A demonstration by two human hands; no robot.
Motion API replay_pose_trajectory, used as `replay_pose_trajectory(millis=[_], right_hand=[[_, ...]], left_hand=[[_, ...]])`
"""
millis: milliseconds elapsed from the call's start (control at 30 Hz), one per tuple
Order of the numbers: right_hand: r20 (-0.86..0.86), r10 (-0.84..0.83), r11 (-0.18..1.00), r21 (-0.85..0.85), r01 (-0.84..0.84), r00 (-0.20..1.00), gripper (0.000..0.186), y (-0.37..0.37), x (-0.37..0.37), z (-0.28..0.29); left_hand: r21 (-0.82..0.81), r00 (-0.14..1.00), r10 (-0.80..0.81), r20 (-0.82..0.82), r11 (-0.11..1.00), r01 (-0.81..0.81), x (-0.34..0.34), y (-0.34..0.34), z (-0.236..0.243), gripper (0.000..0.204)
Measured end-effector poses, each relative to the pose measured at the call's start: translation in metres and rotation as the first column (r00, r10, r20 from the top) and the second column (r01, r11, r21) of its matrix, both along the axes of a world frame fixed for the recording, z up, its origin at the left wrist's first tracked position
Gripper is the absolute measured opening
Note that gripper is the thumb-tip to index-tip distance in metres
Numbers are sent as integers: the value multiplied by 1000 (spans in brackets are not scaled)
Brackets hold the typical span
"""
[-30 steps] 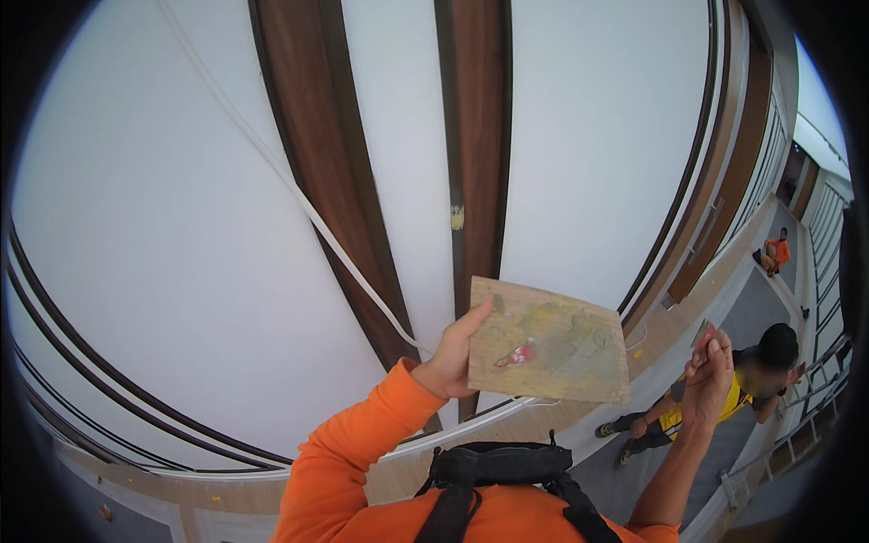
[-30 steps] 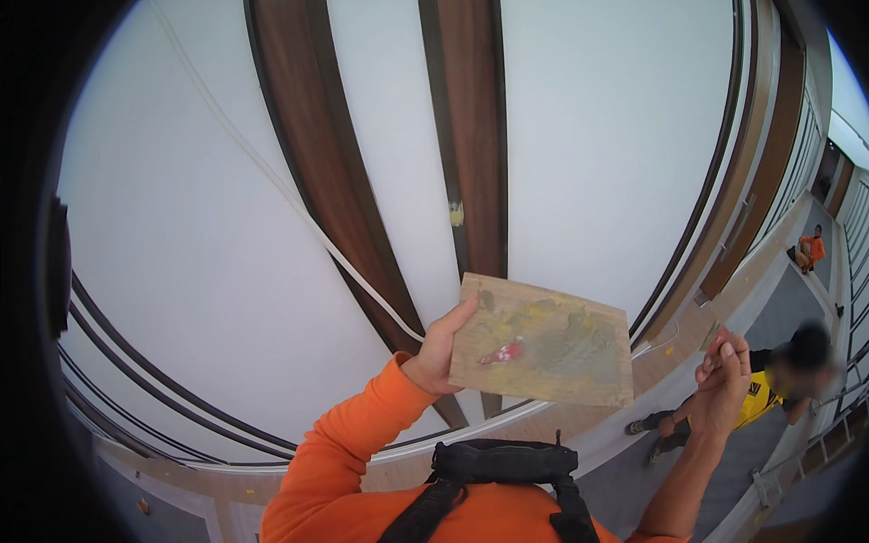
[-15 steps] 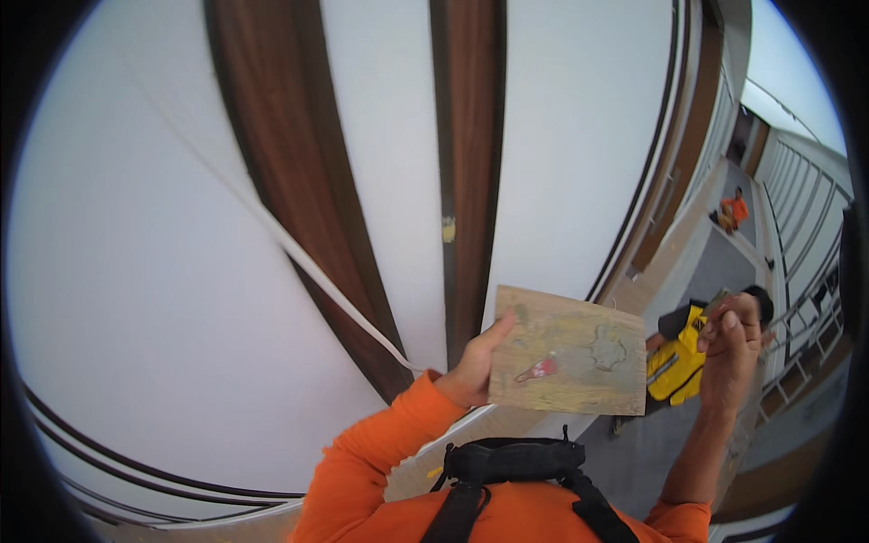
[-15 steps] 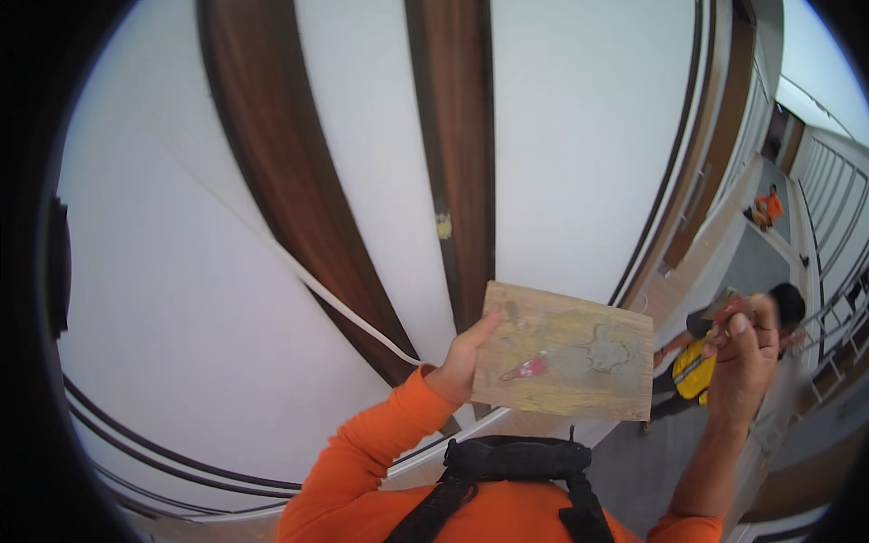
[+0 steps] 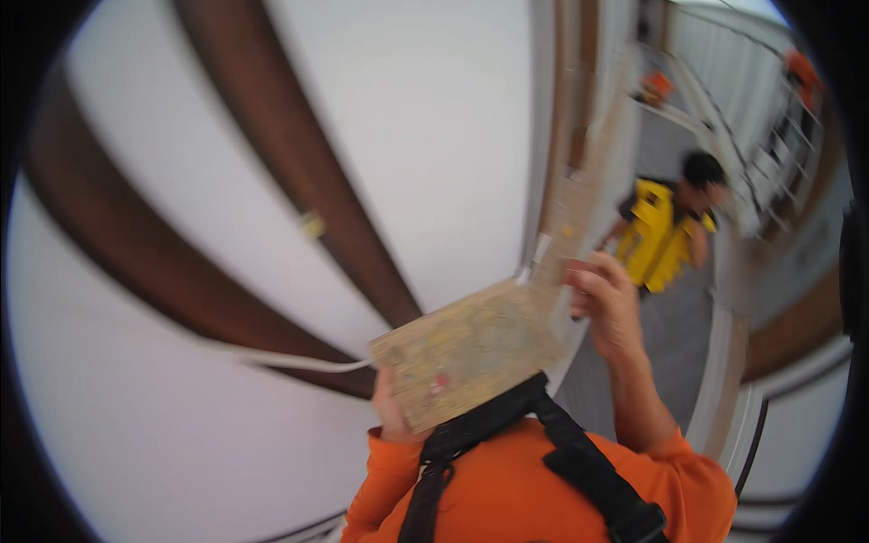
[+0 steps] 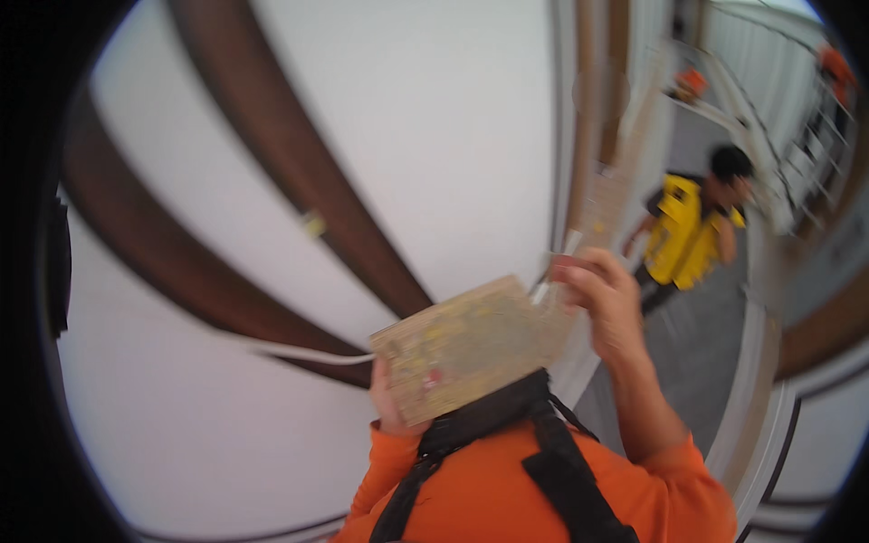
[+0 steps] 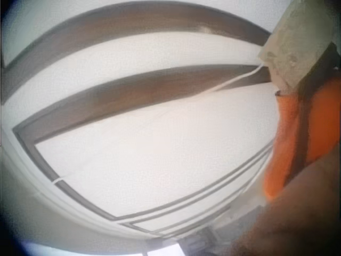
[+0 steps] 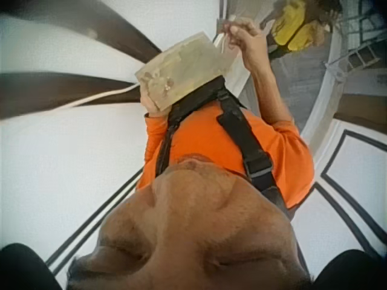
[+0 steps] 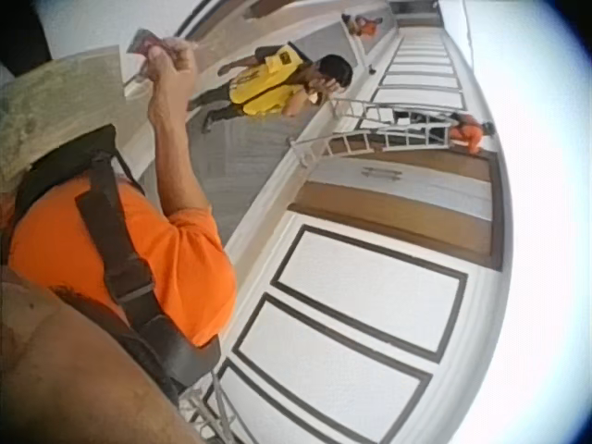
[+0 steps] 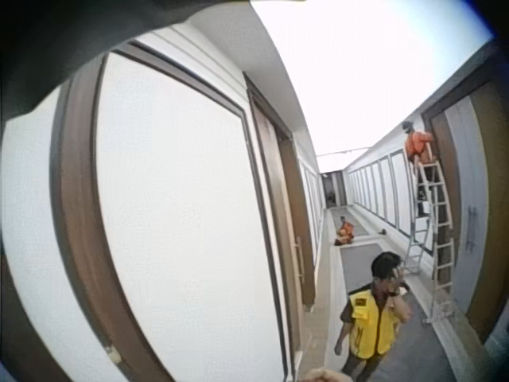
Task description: The person applies a reddish substance from a palette to the edges of dark brown wall trim using a small tool. They move along the wall, treating multiple trim sections and occasionally interacting with a coworker.
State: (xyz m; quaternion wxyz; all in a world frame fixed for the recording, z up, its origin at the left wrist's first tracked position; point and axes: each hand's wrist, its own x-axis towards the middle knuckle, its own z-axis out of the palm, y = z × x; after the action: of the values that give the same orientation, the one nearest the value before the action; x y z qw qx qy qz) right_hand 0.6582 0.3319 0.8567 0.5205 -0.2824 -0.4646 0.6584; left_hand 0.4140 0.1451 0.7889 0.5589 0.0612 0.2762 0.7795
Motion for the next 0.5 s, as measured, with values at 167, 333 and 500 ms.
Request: replay_pose_trajectory(millis=[167, 333, 500], right_hand=[[-125, 93, 995, -11, -95, 988, 18, 2, -4, -27], [-125, 57, 998, -2, -58, 991, 20, 8, 3, -40], [-78, -108, 992, 50, 112, 991, 22, 29, 47, -32]], left_hand=[[105, 985, -67, -159, 991, 84, 1, 2, -9, 58], [-122, 963, 49, -266, 989, -84, -2, 18, -6, 59], [48, 945, -158, -285, 983, 179, -5, 42, 33, 58]])
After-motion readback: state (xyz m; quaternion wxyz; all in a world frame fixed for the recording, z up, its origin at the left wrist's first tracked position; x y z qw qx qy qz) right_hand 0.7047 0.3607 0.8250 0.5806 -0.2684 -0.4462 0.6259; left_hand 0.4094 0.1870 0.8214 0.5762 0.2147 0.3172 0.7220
